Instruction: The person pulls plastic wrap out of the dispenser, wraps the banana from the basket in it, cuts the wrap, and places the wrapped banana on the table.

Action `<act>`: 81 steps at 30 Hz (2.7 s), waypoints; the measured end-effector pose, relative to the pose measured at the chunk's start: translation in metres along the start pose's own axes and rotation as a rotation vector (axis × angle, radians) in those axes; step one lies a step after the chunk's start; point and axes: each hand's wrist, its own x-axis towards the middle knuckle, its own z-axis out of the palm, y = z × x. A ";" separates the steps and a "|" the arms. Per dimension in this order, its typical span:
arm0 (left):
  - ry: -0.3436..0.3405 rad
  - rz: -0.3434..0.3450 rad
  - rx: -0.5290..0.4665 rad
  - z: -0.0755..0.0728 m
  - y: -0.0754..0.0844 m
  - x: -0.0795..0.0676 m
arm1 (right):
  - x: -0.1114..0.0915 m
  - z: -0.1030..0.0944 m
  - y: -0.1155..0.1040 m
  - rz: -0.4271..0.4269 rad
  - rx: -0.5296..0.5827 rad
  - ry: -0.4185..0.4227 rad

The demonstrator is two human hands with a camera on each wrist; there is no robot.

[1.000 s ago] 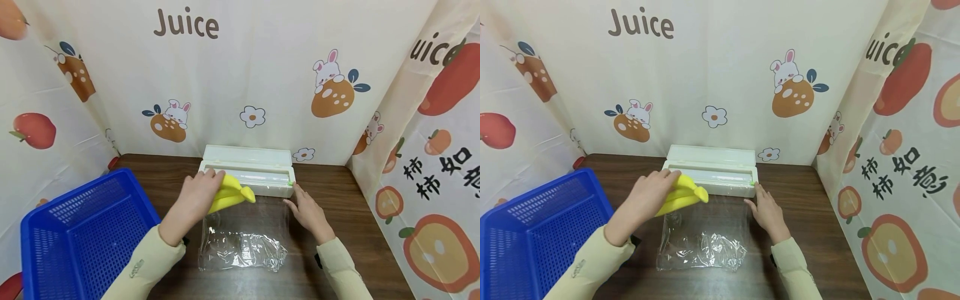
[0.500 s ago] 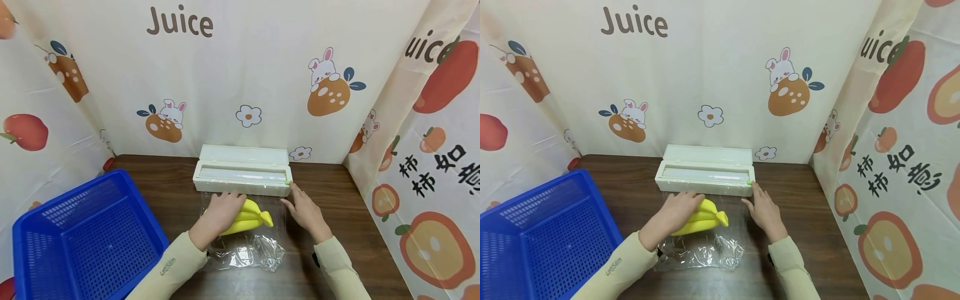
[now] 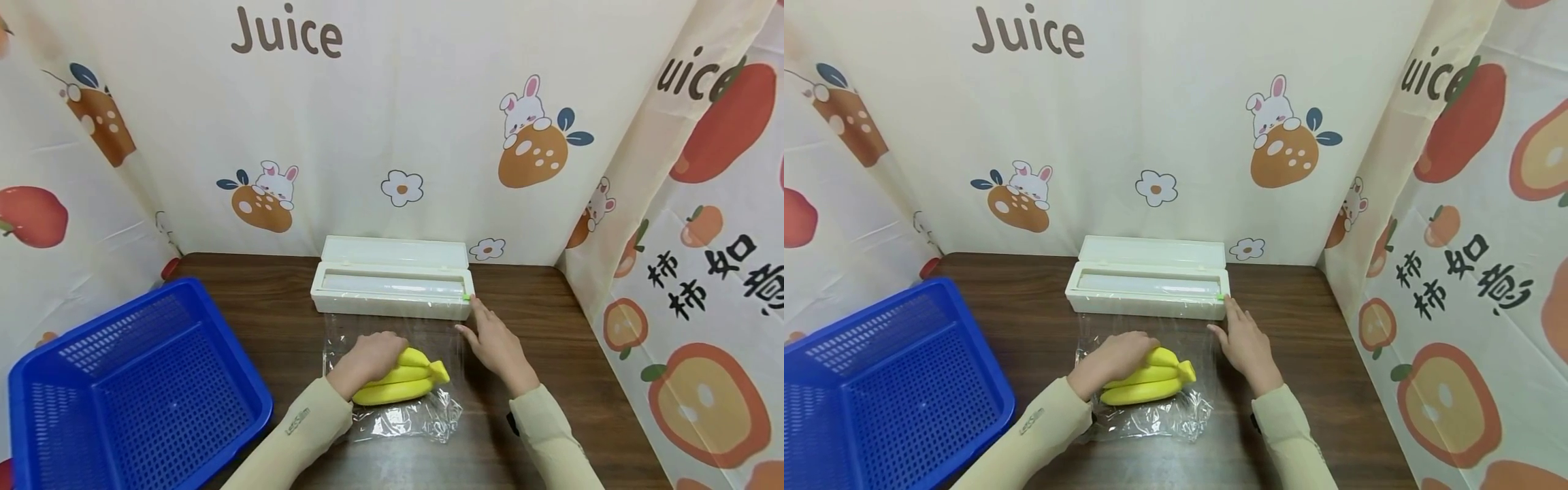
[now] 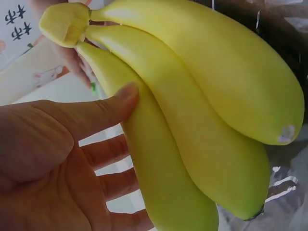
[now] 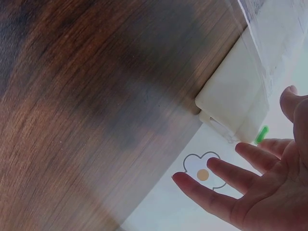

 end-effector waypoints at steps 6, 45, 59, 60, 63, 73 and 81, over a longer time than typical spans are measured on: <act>-0.031 0.002 -0.020 0.005 -0.002 0.008 | 0.000 0.000 -0.001 -0.003 -0.005 0.005; 0.531 0.066 0.053 0.038 -0.016 -0.109 | -0.048 -0.004 -0.009 -0.087 -0.037 0.137; 0.364 0.097 -0.044 0.070 -0.035 -0.130 | -0.109 0.021 -0.013 -0.443 -0.175 0.342; 0.363 0.097 -0.038 0.072 -0.035 -0.130 | -0.112 0.024 -0.014 -0.468 -0.179 0.341; 0.367 0.094 -0.021 0.076 -0.036 -0.132 | -0.119 0.032 -0.015 -0.523 -0.190 0.313; 0.351 0.043 0.044 0.087 -0.040 -0.136 | -0.126 0.045 -0.022 -0.541 -0.212 0.173; 0.390 0.004 0.093 0.095 -0.041 -0.137 | -0.121 0.054 -0.023 -0.595 -0.240 0.208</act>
